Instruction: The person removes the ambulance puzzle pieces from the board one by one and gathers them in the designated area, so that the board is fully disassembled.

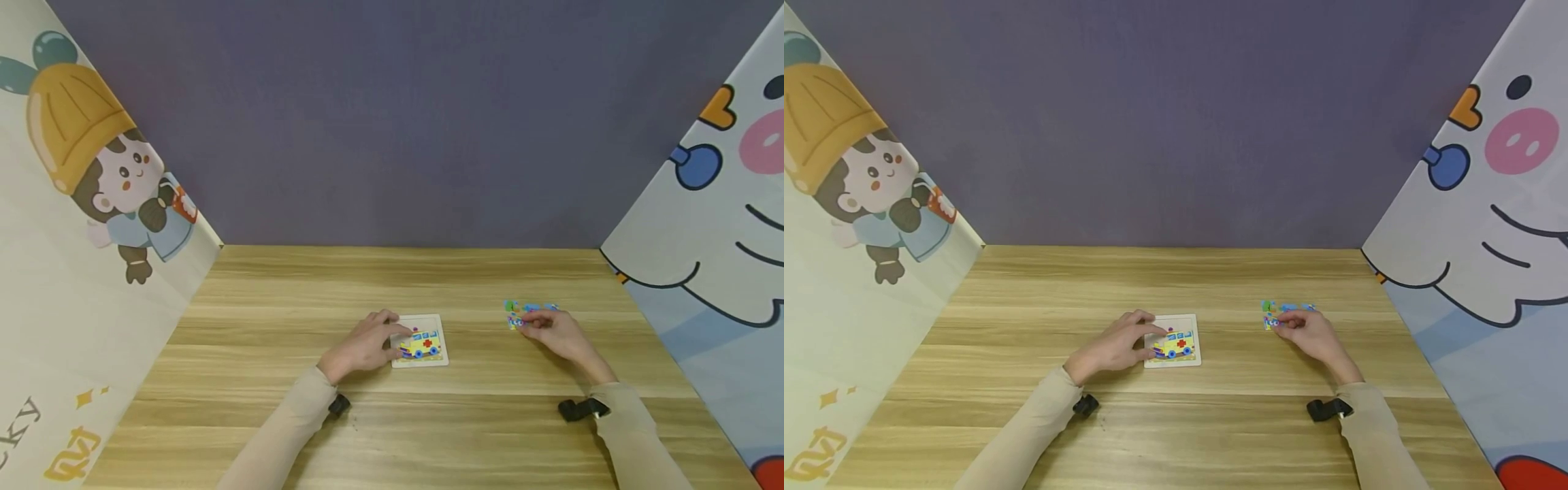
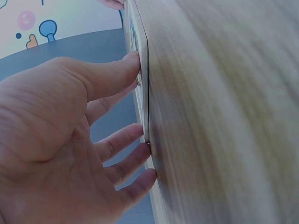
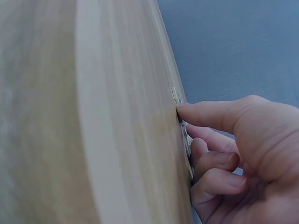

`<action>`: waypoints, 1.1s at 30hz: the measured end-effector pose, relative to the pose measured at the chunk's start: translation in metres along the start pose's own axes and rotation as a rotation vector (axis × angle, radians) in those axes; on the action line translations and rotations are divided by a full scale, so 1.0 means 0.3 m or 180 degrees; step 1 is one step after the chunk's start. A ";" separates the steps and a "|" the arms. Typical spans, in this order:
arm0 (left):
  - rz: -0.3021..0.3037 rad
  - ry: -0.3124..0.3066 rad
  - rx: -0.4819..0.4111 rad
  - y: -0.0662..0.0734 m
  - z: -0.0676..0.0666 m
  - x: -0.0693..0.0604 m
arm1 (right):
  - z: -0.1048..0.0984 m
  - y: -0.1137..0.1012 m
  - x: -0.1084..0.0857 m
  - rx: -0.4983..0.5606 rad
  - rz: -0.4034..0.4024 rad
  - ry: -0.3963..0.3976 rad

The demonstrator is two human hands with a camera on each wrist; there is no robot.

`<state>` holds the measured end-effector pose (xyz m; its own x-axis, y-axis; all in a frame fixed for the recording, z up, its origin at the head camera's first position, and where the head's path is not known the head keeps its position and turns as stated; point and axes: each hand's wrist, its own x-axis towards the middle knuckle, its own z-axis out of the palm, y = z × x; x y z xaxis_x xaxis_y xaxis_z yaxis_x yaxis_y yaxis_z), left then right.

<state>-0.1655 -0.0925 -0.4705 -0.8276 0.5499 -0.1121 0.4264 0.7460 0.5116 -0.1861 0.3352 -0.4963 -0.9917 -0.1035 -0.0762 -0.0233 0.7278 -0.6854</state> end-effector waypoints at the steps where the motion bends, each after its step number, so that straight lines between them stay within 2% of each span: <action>1: -0.0007 -0.0002 0.0000 0.000 0.000 0.000 | 0.000 -0.001 0.000 0.0010 0.0003 -0.0003; 8: -0.0052 -0.0027 -0.0009 -0.003 0.002 0.001 | -0.004 -0.001 0.004 0.0134 0.0035 0.0008; 13: -0.0059 -0.0033 -0.0010 -0.004 0.002 0.002 | 0.004 -0.011 0.004 0.0176 0.0026 0.0117; 20: -0.0041 -0.0023 0.0057 -0.004 0.005 0.002 | 0.023 -0.049 -0.004 0.0194 -0.0009 0.0268; 24: -0.0037 -0.0023 0.0088 -0.005 0.006 0.003 | 0.042 -0.076 -0.004 0.0234 -0.0111 0.0322; 33: -0.0022 -0.0026 0.0064 -0.002 0.003 0.002 | 0.103 -0.132 0.004 0.0401 -0.0304 0.0121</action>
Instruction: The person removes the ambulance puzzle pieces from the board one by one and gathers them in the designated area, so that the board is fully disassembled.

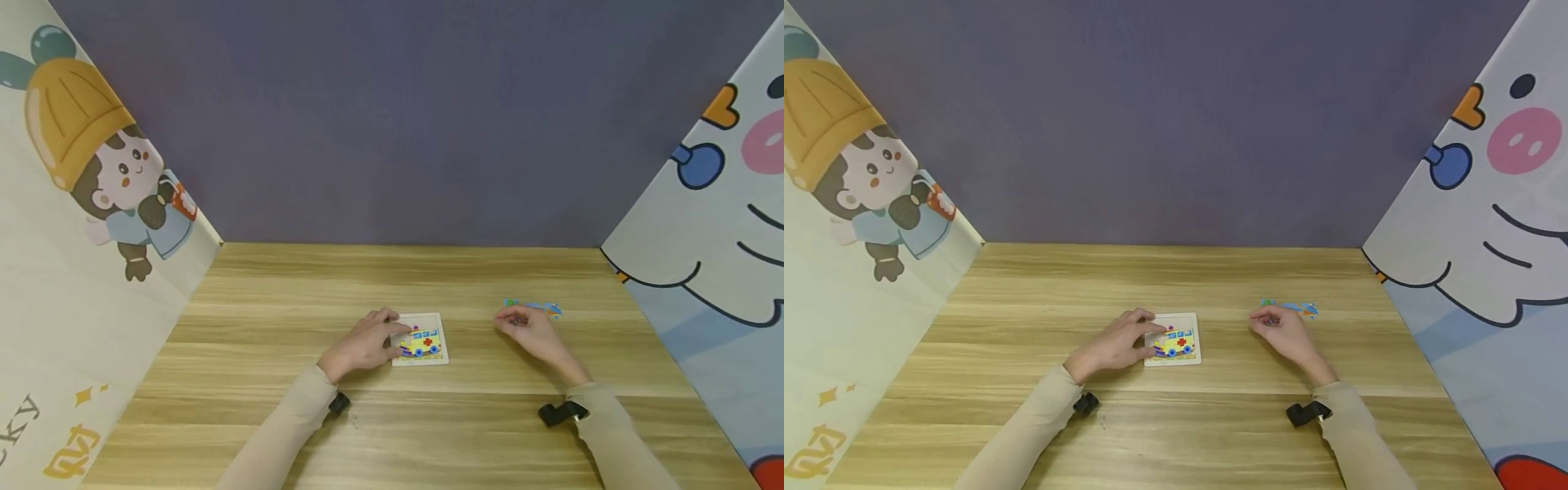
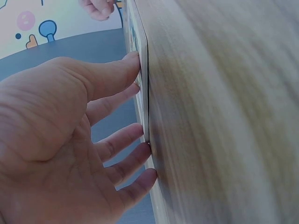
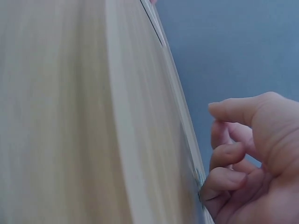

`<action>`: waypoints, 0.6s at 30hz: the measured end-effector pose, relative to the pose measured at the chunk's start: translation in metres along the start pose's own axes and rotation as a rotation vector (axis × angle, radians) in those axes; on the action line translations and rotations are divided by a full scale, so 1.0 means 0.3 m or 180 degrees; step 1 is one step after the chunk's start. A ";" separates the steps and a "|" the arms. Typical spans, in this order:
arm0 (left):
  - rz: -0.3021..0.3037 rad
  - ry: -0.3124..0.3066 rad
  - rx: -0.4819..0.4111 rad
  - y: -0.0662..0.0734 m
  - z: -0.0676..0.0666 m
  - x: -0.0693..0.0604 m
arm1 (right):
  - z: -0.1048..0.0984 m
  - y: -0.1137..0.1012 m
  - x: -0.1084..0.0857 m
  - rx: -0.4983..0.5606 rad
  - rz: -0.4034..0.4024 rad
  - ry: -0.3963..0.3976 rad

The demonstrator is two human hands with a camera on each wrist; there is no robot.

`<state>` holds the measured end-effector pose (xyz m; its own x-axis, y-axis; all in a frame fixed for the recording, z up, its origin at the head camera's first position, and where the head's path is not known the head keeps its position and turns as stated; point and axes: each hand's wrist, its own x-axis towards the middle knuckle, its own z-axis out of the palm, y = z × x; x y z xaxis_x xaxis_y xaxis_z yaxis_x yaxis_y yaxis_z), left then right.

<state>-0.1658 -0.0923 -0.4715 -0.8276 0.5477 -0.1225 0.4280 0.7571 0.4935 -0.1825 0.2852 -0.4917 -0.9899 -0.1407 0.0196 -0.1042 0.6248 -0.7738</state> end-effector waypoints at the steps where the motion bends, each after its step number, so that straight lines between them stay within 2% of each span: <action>1: -0.0002 -0.0001 -0.0008 0.000 -0.001 0.000 | 0.009 -0.004 0.003 -0.0006 -0.0015 -0.0018; 18: -0.0038 -0.0025 0.0080 -0.002 0.001 0.004 | 0.123 -0.087 0.029 0.0085 -0.0130 -0.0335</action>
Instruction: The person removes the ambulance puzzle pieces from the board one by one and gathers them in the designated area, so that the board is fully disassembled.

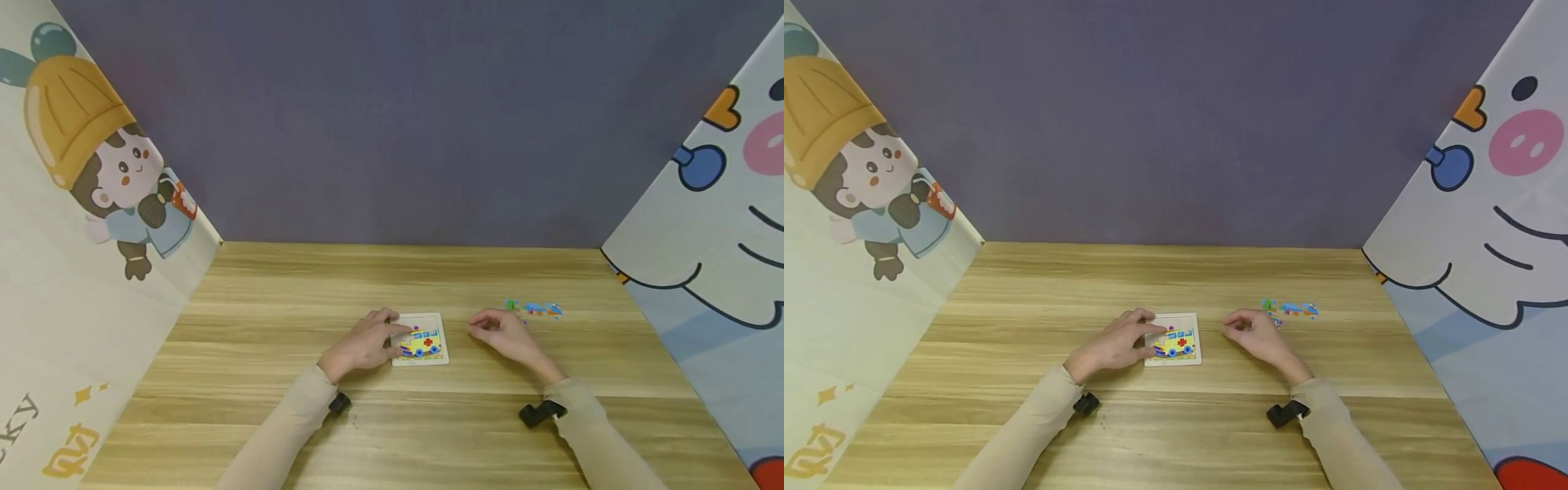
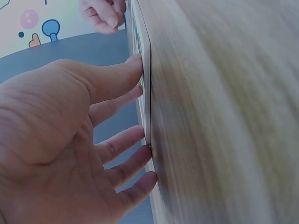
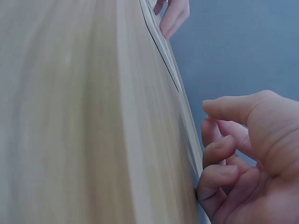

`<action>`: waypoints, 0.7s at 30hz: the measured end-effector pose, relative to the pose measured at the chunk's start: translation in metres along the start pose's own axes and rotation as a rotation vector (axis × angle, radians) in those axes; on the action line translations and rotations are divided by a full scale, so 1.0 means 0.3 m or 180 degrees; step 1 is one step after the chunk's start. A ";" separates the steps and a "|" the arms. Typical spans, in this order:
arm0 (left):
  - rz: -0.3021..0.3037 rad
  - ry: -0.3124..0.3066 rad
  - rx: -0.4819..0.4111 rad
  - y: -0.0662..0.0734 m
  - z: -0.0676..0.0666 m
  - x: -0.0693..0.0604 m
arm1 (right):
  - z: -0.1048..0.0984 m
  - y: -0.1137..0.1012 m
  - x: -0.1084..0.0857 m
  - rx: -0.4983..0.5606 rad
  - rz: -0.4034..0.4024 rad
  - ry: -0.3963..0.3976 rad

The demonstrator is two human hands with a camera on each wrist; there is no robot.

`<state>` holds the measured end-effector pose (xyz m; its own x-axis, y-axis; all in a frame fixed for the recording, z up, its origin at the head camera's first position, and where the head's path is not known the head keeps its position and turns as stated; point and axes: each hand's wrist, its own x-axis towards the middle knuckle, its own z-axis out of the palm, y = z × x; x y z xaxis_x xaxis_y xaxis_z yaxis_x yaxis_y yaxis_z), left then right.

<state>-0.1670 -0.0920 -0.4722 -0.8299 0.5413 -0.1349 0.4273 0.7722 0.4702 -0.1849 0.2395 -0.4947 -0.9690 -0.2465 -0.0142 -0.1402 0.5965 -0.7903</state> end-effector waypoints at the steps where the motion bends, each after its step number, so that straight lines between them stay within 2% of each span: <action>1: -0.0002 -0.0001 0.0000 0.000 0.000 0.000 | 0.007 -0.005 0.002 0.0011 -0.0012 -0.0011; 14: 0.0051 0.0045 -0.0156 0.001 -0.005 -0.002 | 0.091 -0.078 0.023 0.0239 0.0002 -0.0356; 21: 0.0046 0.0039 -0.0092 0.002 -0.005 0.002 | 0.131 -0.112 0.034 0.0357 -0.0039 -0.0525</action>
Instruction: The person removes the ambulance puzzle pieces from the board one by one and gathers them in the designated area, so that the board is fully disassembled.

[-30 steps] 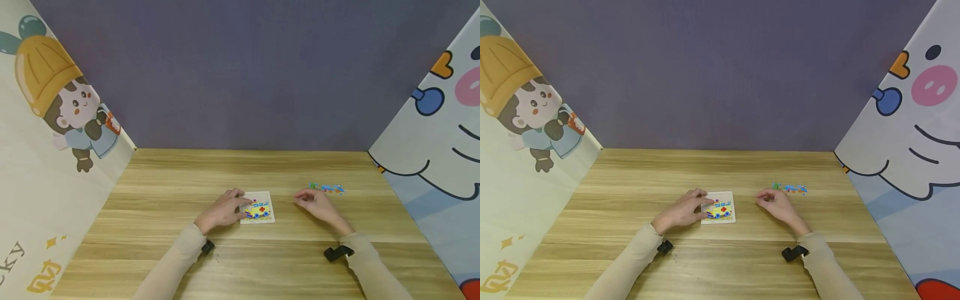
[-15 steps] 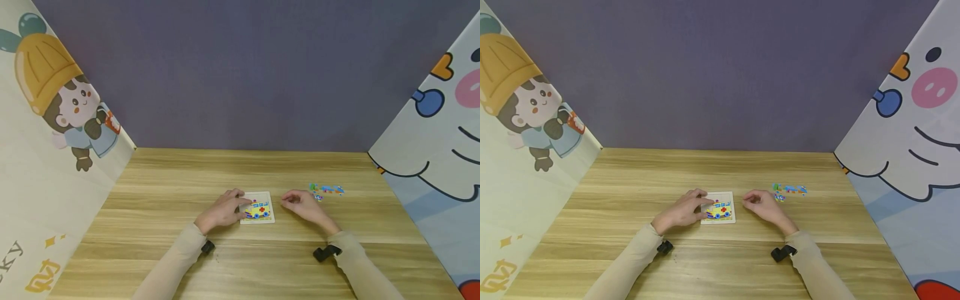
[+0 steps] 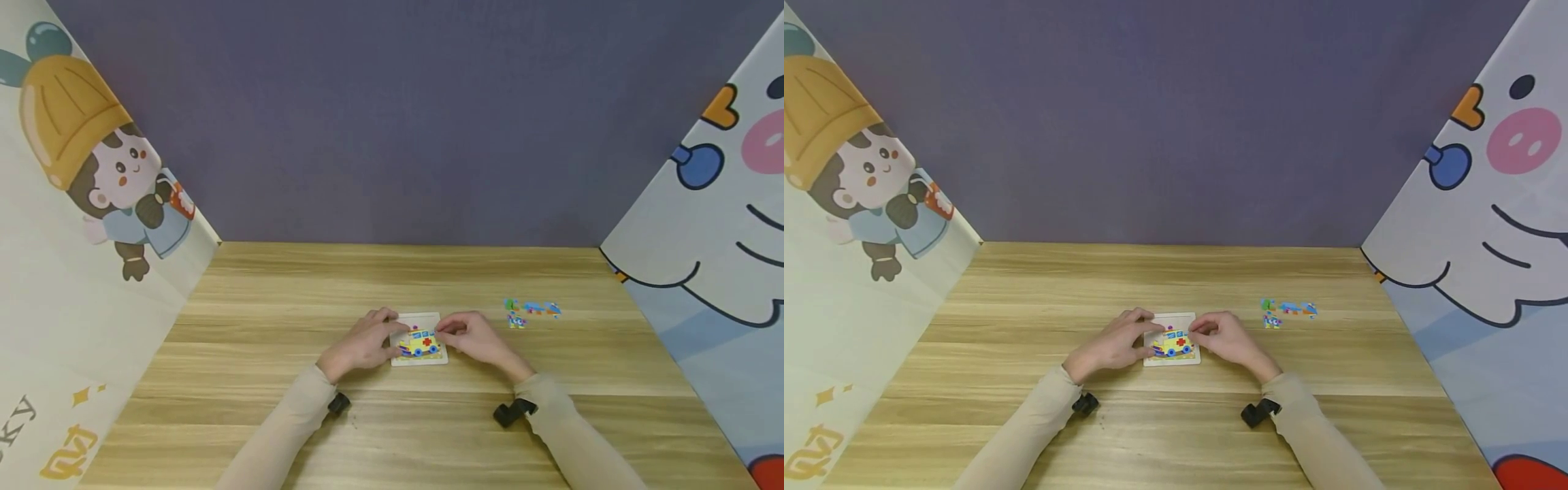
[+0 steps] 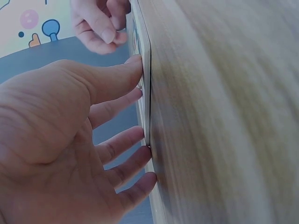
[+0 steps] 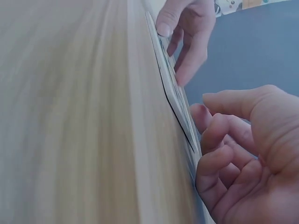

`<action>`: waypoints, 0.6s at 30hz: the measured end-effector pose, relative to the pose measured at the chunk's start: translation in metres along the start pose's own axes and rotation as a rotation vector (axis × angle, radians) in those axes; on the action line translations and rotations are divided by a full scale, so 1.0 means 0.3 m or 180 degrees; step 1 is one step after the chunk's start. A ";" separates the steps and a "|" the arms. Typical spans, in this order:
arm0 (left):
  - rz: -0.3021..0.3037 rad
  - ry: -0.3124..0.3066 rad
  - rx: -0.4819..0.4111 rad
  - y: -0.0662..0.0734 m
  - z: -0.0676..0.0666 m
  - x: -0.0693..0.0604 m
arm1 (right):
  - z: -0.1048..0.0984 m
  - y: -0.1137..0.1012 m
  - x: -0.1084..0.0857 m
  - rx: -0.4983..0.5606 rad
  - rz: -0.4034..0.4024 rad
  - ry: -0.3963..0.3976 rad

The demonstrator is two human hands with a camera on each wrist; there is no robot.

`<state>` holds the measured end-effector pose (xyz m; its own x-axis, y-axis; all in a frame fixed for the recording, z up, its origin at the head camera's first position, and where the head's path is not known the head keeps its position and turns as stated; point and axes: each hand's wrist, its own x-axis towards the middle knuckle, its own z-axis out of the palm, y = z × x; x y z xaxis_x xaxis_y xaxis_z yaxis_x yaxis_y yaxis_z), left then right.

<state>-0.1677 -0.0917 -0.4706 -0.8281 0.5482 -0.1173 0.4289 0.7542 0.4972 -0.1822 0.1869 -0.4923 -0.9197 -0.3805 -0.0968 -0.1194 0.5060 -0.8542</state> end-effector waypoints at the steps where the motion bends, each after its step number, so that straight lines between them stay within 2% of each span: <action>1: 0.0003 -0.0002 0.0007 0.000 0.000 0.000 | 0.006 -0.002 0.002 -0.0007 -0.0011 -0.0033; 6: 0.0015 -0.0016 0.0014 0.000 0.002 -0.002 | 0.035 -0.015 0.015 -0.0086 -0.0113 -0.0166; 11: -0.0001 -0.0027 0.0010 -0.002 0.005 -0.002 | 0.054 -0.030 0.027 -0.0242 -0.0161 -0.0190; 18: 0.0077 0.0007 -0.0040 -0.005 -0.004 -0.005 | 0.064 -0.041 0.039 -0.0202 -0.0140 -0.0215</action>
<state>-0.1677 -0.0940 -0.4700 -0.8183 0.5655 -0.1030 0.4443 0.7360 0.5107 -0.1845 0.1613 -0.4928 -0.8860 -0.4537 -0.0960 -0.1845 0.5349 -0.8246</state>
